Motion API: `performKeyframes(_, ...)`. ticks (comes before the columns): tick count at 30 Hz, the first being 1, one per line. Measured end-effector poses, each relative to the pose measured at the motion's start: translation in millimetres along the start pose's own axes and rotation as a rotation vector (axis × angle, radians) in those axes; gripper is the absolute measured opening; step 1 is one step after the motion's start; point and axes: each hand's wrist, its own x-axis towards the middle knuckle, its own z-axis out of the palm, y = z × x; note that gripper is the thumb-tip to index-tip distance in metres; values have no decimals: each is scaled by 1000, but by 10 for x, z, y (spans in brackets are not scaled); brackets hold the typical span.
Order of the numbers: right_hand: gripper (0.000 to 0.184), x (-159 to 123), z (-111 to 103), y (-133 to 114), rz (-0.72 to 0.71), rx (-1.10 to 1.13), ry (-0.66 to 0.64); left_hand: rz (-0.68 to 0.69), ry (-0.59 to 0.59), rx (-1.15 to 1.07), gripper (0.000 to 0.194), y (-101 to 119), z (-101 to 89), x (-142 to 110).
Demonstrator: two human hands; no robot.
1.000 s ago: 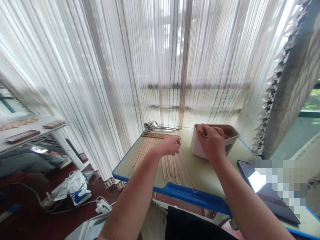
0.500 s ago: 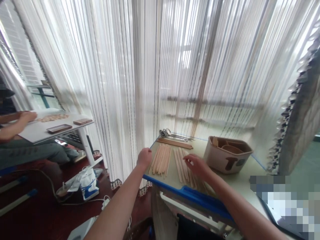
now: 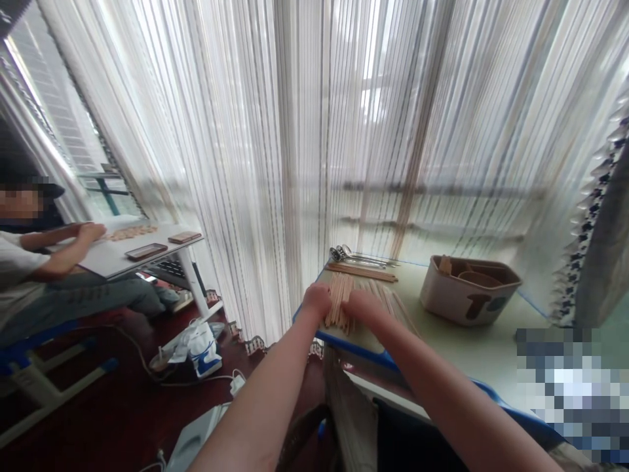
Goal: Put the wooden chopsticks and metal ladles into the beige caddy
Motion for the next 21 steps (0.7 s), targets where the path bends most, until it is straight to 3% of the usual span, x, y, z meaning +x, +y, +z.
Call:
performKeyframes(9, 25, 107, -51, 188, 35, 133, -66, -27, 1, 29, 25, 8, -2, 12)
performKeyframes(21, 22, 14, -9, 359, 67, 314, -63, -73, -19, 15, 26, -1, -3, 28)
